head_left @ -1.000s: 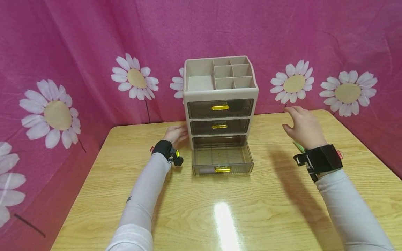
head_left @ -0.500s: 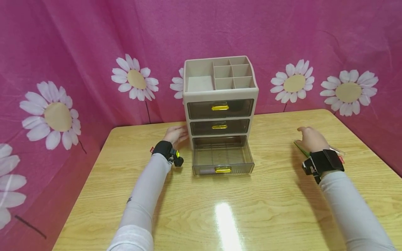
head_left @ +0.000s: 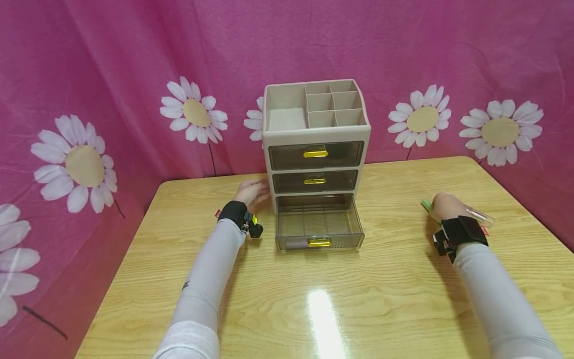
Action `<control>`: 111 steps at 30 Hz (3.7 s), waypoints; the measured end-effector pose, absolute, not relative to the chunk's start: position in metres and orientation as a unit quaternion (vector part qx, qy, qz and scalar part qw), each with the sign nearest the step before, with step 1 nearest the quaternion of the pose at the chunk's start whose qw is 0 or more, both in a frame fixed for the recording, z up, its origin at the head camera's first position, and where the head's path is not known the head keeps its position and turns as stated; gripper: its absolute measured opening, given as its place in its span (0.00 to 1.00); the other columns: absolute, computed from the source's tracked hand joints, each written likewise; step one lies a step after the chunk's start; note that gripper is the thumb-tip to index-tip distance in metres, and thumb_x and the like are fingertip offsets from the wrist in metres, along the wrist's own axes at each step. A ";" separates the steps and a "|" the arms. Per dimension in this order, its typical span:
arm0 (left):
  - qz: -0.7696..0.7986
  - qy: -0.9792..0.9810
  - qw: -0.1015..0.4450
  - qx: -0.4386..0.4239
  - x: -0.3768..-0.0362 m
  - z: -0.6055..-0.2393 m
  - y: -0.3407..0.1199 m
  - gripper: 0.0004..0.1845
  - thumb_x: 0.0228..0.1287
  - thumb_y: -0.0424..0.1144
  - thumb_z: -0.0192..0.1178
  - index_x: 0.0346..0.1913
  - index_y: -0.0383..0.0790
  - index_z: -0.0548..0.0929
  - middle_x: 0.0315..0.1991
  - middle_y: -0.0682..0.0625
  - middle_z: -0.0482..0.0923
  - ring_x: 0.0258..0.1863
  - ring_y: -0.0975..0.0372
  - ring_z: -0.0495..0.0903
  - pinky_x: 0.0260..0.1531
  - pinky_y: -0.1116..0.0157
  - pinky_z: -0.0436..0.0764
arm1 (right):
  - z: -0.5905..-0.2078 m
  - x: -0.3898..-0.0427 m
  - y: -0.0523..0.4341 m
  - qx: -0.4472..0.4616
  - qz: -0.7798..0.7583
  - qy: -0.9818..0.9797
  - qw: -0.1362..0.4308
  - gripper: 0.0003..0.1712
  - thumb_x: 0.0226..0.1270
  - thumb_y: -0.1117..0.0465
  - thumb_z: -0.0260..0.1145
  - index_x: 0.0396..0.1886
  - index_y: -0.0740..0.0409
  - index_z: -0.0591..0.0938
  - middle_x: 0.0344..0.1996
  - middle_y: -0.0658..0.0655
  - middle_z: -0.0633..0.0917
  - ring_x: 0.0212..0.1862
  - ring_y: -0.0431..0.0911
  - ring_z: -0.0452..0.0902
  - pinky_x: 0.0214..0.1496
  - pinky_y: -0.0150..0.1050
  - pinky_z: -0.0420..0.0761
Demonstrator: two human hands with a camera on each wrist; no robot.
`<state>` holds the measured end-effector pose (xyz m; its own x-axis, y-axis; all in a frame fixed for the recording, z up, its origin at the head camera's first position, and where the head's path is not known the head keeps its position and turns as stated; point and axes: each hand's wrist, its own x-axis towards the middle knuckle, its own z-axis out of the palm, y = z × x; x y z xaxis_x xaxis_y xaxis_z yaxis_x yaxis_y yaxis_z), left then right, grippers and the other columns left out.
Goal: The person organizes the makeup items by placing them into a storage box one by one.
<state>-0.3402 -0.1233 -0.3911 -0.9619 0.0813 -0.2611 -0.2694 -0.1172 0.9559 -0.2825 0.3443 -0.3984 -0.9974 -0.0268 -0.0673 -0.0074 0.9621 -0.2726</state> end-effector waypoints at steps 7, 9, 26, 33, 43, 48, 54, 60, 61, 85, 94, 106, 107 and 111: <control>0.754 0.642 0.121 -0.068 -0.324 -0.374 -0.121 0.23 0.67 0.25 0.44 0.65 0.24 0.59 0.58 0.33 0.65 0.48 0.56 0.72 0.60 0.59 0.68 | -0.402 -0.283 0.344 0.003 -0.141 0.989 0.036 0.08 0.51 0.71 0.55 0.15 0.67 0.70 0.15 0.59 0.70 0.22 0.52 0.65 0.23 0.42 0.67; 0.753 0.645 0.115 -0.066 -0.330 -0.381 -0.122 0.23 0.67 0.25 0.44 0.64 0.24 0.60 0.57 0.33 0.67 0.50 0.55 0.73 0.59 0.60 0.70 | -0.401 -0.283 0.343 0.004 -0.143 0.989 0.042 0.07 0.53 0.71 0.56 0.18 0.70 0.72 0.15 0.59 0.70 0.22 0.52 0.65 0.24 0.42 0.67; 0.810 0.572 0.128 -0.012 -0.514 -0.582 -0.176 0.27 0.53 0.32 0.65 0.57 0.33 0.72 0.47 0.38 0.78 0.45 0.51 0.79 0.44 0.57 0.81 | -0.391 -0.282 0.339 -0.015 -0.152 0.988 0.036 0.10 0.56 0.67 0.58 0.21 0.72 0.76 0.16 0.57 0.73 0.22 0.51 0.66 0.24 0.42 0.68; 0.810 0.571 0.130 -0.005 -0.549 -0.618 -0.185 0.26 0.53 0.35 0.67 0.56 0.35 0.74 0.48 0.38 0.77 0.46 0.51 0.78 0.45 0.57 0.80 | -0.360 -0.276 0.317 -0.061 -0.179 0.982 -0.011 0.18 0.53 0.70 0.60 0.40 0.82 0.75 0.30 0.72 0.79 0.29 0.57 0.73 0.29 0.49 0.75; 0.746 0.652 0.120 -0.066 -0.337 -0.387 -0.123 0.23 0.68 0.25 0.41 0.65 0.24 0.57 0.60 0.33 0.65 0.56 0.52 0.70 0.59 0.61 0.70 | -0.307 -0.257 0.254 -0.175 -0.206 0.963 -0.022 0.15 0.54 0.69 0.65 0.40 0.75 0.79 0.24 0.61 0.80 0.27 0.48 0.73 0.25 0.36 0.72; 0.744 0.652 0.128 -0.068 -0.320 -0.369 -0.119 0.24 0.68 0.25 0.40 0.66 0.24 0.56 0.62 0.33 0.62 0.58 0.52 0.67 0.60 0.62 0.69 | -0.297 -0.255 0.224 -0.216 -0.216 0.952 0.001 0.13 0.54 0.70 0.65 0.40 0.72 0.79 0.25 0.59 0.80 0.26 0.46 0.74 0.25 0.36 0.74; 0.765 0.633 0.110 -0.047 -0.356 -0.413 -0.131 0.21 0.66 0.26 0.47 0.62 0.24 0.64 0.55 0.34 0.70 0.52 0.52 0.73 0.52 0.64 0.76 | -0.295 -0.259 0.187 -0.286 -0.213 0.934 0.009 0.09 0.53 0.73 0.65 0.36 0.70 0.81 0.25 0.58 0.81 0.28 0.45 0.74 0.28 0.37 0.76; 0.783 0.611 0.117 -0.021 -0.409 -0.470 -0.150 0.21 0.63 0.29 0.55 0.59 0.28 0.69 0.52 0.37 0.74 0.49 0.53 0.77 0.48 0.63 0.79 | -0.295 -0.269 0.151 -0.340 -0.189 0.920 0.042 0.08 0.52 0.73 0.67 0.35 0.66 0.82 0.25 0.55 0.80 0.27 0.43 0.71 0.30 0.37 0.76; 0.780 0.614 0.118 -0.029 -0.409 -0.470 -0.149 0.22 0.63 0.29 0.54 0.60 0.30 0.69 0.54 0.39 0.73 0.50 0.54 0.76 0.50 0.62 0.78 | -0.296 -0.271 0.145 -0.347 -0.181 0.919 0.050 0.08 0.52 0.72 0.67 0.35 0.65 0.82 0.25 0.54 0.80 0.27 0.43 0.70 0.30 0.37 0.75; 0.757 0.640 0.118 -0.052 -0.365 -0.420 -0.134 0.21 0.67 0.27 0.47 0.62 0.25 0.64 0.55 0.35 0.70 0.52 0.53 0.73 0.55 0.61 0.74 | -0.446 -0.409 0.087 -0.487 -0.102 0.808 0.314 0.18 0.51 0.55 0.71 0.43 0.51 0.80 0.32 0.49 0.80 0.32 0.40 0.74 0.33 0.33 0.77; 0.762 0.634 0.119 -0.057 -0.362 -0.415 -0.130 0.21 0.67 0.27 0.46 0.62 0.24 0.64 0.56 0.34 0.69 0.54 0.52 0.72 0.57 0.60 0.72 | -0.362 -0.327 0.072 -0.426 -0.108 0.812 0.383 0.15 0.47 0.74 0.65 0.39 0.69 0.77 0.16 0.49 0.69 0.19 0.38 0.62 0.25 0.30 0.68; 0.766 0.630 0.116 -0.049 -0.367 -0.423 -0.133 0.22 0.66 0.27 0.49 0.62 0.27 0.65 0.56 0.36 0.70 0.53 0.53 0.73 0.55 0.61 0.74 | -0.362 -0.324 0.063 -0.382 -0.071 0.820 0.420 0.13 0.51 0.70 0.68 0.38 0.64 0.76 0.22 0.51 0.76 0.21 0.41 0.71 0.21 0.31 0.75; 0.751 0.646 0.115 -0.071 -0.356 -0.408 -0.128 0.22 0.68 0.27 0.45 0.64 0.27 0.62 0.59 0.35 0.67 0.56 0.51 0.70 0.58 0.60 0.71 | -0.360 -0.321 0.063 -0.383 -0.071 0.821 0.418 0.13 0.52 0.71 0.67 0.38 0.64 0.76 0.21 0.50 0.75 0.20 0.40 0.70 0.21 0.30 0.74; 0.754 0.641 0.122 -0.072 -0.336 -0.385 -0.123 0.23 0.68 0.26 0.43 0.65 0.25 0.58 0.61 0.33 0.63 0.59 0.50 0.67 0.60 0.60 0.69 | -0.353 -0.316 0.064 -0.378 -0.077 0.820 0.423 0.13 0.54 0.71 0.66 0.40 0.65 0.76 0.22 0.49 0.74 0.21 0.39 0.68 0.22 0.27 0.71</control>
<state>-0.3359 -0.1229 -0.3853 -0.9596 0.0917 -0.2661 -0.2774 -0.1472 0.9494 -0.3159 0.0637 -0.3535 -0.3553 -0.6847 -0.6363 -0.5550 0.7023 -0.4458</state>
